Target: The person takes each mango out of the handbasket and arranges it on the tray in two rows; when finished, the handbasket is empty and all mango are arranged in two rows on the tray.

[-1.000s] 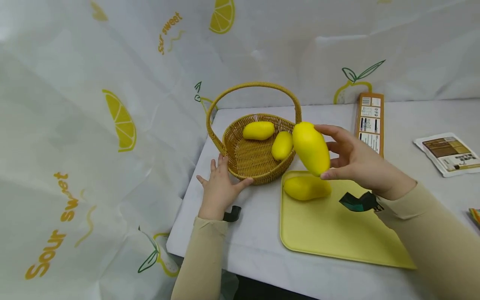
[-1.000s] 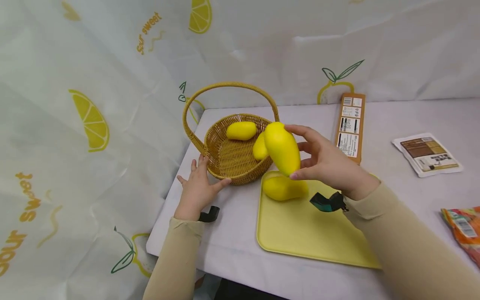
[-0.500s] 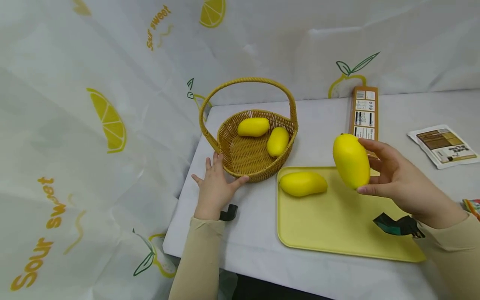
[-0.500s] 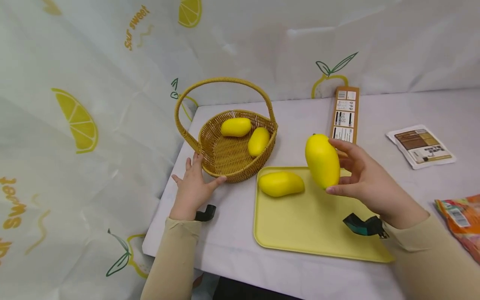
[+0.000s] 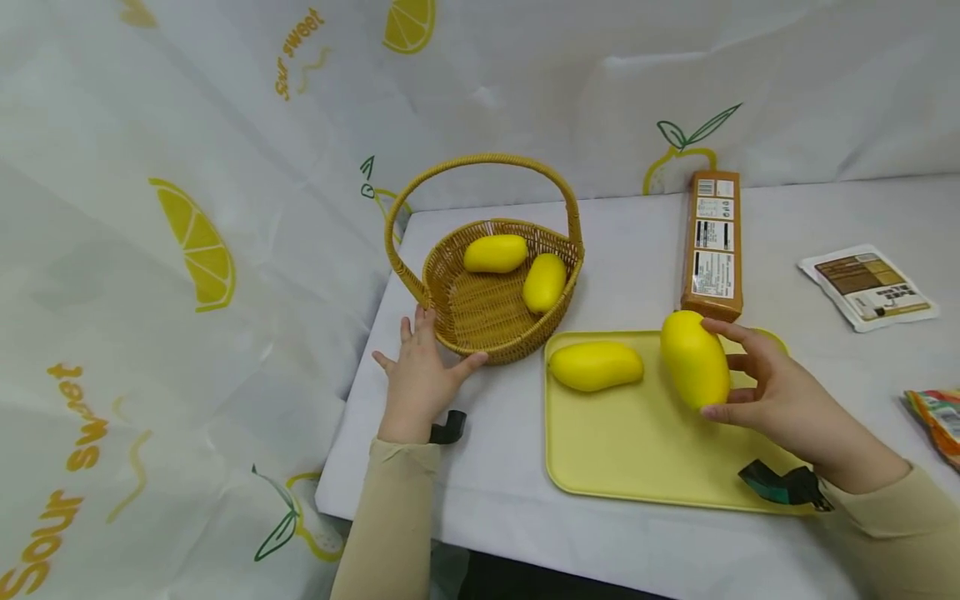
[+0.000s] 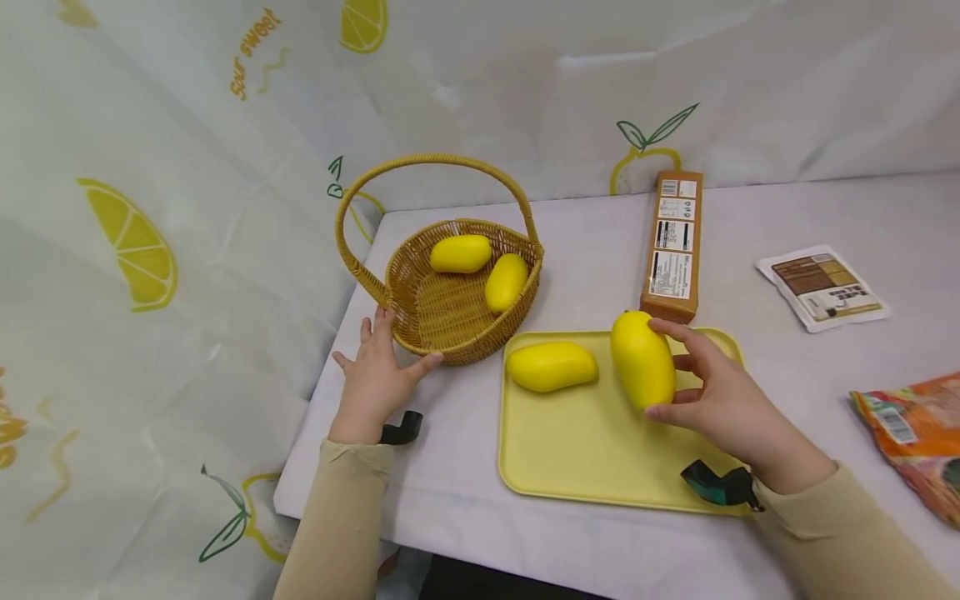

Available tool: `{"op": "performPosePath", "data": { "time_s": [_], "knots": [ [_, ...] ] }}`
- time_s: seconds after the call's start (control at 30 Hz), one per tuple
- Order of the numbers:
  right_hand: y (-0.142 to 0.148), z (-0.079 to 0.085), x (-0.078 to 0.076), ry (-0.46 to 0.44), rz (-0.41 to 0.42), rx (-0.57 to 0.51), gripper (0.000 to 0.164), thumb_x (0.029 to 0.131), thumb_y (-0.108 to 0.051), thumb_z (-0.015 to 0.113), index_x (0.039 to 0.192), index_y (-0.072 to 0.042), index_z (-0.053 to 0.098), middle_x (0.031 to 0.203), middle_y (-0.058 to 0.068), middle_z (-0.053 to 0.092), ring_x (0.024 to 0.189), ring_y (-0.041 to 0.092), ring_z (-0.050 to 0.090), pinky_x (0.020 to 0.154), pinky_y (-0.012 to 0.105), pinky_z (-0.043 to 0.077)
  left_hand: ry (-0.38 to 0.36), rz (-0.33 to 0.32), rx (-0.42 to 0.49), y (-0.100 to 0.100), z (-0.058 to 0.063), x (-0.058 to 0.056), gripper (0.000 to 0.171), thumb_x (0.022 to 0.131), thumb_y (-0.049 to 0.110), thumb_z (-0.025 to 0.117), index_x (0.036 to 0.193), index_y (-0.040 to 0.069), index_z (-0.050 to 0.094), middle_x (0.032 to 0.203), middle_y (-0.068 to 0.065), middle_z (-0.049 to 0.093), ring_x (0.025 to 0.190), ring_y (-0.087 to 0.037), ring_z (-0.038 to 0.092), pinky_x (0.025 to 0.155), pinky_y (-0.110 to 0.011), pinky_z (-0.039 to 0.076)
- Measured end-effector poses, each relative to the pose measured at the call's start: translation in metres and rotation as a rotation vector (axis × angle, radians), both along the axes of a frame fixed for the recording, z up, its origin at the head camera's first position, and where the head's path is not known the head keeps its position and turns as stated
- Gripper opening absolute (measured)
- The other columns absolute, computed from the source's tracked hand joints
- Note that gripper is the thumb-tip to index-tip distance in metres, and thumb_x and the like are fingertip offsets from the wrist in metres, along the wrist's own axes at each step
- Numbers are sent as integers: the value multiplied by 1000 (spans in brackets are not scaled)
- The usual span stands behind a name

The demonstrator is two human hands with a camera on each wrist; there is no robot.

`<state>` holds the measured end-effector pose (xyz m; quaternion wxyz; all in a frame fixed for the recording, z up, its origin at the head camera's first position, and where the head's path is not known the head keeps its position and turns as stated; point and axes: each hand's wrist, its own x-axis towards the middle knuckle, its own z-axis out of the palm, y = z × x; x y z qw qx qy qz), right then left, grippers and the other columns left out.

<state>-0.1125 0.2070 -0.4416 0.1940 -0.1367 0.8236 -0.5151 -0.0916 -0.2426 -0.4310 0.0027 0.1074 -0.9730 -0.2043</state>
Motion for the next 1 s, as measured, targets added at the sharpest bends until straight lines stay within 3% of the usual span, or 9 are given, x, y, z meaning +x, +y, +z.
{"op": "performPosePath", "data": {
  "time_s": [0.1,0.2,0.5,0.7,1.0],
  "knots": [
    [0,-1,1,-11,-3,57,120,88,-4,92,178,-16,14,173,36,18,130,54,59,80,20,62,-1,1,-3,-2,1,1,121,93,75,75,178,11,18,187,-10,11,172,-43,7,117,-93,-4],
    [1,-3,2,-19,-12,88,120,88,-7,93,178,-14,14,172,39,22,133,62,56,80,17,60,-4,5,-3,-4,2,2,121,93,76,75,178,12,18,187,-10,11,173,-42,7,118,-93,-4],
    [7,-6,0,-33,-70,177,122,88,-19,96,178,-13,14,160,47,36,135,65,52,77,18,54,-5,9,6,-5,2,2,122,92,75,76,178,12,18,187,-10,11,173,-41,7,118,-92,-6],
    [9,-5,-1,-1,-101,236,122,86,-20,97,177,-10,17,164,44,32,135,64,49,80,26,52,-12,6,14,-3,2,2,123,91,75,77,179,13,16,187,-9,11,173,-40,5,119,-92,-7],
    [8,-5,3,50,-115,271,118,84,-19,98,174,-3,23,165,43,32,132,65,51,77,24,52,-7,1,10,0,0,0,122,92,75,76,179,13,17,187,-9,11,173,-41,6,119,-92,-5]
  ]
}}
